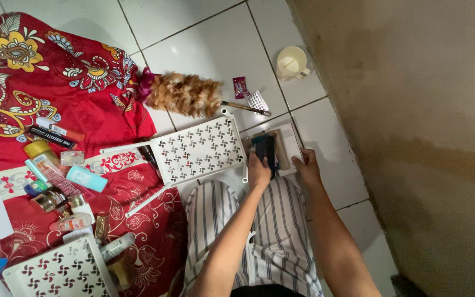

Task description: The person assembles a white plastic storage rack by inserting vertical poles into a perforated panel and attaching black feet. They then place a phone and a small box onto the assembled rack.

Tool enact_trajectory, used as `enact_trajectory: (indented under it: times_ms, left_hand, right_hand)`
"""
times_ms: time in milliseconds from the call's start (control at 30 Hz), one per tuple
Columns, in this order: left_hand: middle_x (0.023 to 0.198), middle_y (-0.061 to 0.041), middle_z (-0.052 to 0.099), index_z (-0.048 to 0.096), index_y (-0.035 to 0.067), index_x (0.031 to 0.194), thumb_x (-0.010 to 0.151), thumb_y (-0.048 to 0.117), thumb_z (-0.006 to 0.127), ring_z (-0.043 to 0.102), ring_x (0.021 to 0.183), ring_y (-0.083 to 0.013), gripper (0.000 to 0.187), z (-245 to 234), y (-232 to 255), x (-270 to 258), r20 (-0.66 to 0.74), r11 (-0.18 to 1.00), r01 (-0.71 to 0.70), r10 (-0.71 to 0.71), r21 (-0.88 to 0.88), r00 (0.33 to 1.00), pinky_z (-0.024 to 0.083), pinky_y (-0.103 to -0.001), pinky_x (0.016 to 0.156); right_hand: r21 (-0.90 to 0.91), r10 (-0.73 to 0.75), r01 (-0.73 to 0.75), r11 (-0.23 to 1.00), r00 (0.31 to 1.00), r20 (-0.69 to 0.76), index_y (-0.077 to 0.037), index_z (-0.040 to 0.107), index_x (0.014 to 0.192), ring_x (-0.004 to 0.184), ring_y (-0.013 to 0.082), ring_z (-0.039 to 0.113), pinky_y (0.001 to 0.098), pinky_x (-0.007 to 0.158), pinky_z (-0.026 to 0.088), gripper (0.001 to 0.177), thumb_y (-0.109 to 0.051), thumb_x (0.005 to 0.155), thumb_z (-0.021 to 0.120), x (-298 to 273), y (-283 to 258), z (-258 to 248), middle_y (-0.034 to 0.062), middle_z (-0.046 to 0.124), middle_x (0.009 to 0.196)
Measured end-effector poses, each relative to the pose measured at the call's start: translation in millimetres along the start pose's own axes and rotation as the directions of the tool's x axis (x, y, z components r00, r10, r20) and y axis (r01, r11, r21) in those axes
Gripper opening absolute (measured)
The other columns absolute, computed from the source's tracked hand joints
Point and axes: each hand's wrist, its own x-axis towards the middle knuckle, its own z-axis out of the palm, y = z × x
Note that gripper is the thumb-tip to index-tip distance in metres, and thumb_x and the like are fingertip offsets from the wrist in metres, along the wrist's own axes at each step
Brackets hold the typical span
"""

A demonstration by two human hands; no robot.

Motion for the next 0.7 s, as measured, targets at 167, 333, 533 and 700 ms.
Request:
enact_trajectory:
  times_ms: [167, 333, 533, 700]
  left_hand:
    - [0.127, -0.033, 0.060, 0.043, -0.009, 0.138, 0.096, 0.019, 0.062, 0.058, 0.117, -0.0485, 0.053, -0.5, 2.0, 2.3, -0.013, 1.000, -0.008, 0.008, 0.012, 1.000, 0.045, -0.050, 0.101]
    - [0.126, -0.035, 0.058, 0.045, -0.010, 0.133, 0.094, 0.014, 0.064, 0.057, 0.116, -0.0496, 0.050, -9.4, 10.2, -0.3, -0.112, 0.984, -0.176, 0.179, 0.040, 0.977, 0.045, -0.050, 0.101]
    - [0.114, -0.030, 0.062, 0.048, -0.005, 0.126, 0.094, 0.013, 0.062, 0.060, 0.102, -0.0499, 0.039, -57.7, 60.0, -37.6, -0.047, 0.961, -0.274, 0.273, -0.030, 0.961, 0.050, -0.055, 0.085]
    - [0.112, -0.029, 0.064, 0.047, 0.000, 0.130, 0.100, 0.024, 0.061, 0.062, 0.102, -0.0496, 0.040, -121.7, 75.4, -77.2, 0.203, 0.987, -0.161, 0.163, -0.028, 0.966, 0.050, -0.055, 0.083]
  right_hand:
    - [-0.125, -0.033, 0.037, 0.992, 0.999, 0.032, -0.005, 0.050, 0.139, 0.129, 0.0276, 0.055, 0.0393, 0.106, 0.046, 0.064, -0.023, 0.086, 0.082, 14.1, 14.6, -12.3, 0.0164, 0.059, 0.138]
    - [0.019, -0.103, 0.101, 0.995, 0.986, 0.129, -0.008, 0.034, 0.150, 0.132, 0.0318, 0.050, 0.0432, 0.105, 0.046, 0.088, -0.023, 0.078, 0.082, 15.3, 8.7, -14.2, 0.0132, 0.043, 0.151]
    - [-0.461, -0.262, 0.200, 0.865, 0.962, -0.075, -0.010, 0.040, 0.155, 0.137, 0.0343, 0.046, 0.0442, 0.116, 0.039, 0.089, -0.030, 0.081, 0.083, -47.0, -59.2, -25.8, 0.0161, 0.050, 0.152]
    - [-0.566, -0.491, 0.322, 0.759, 0.854, -0.171, -0.010, 0.043, 0.156, 0.134, 0.0427, 0.032, 0.0520, 0.111, 0.029, 0.082, -0.029, 0.086, 0.079, -139.3, -117.1, -18.1, 0.0234, 0.050, 0.146]
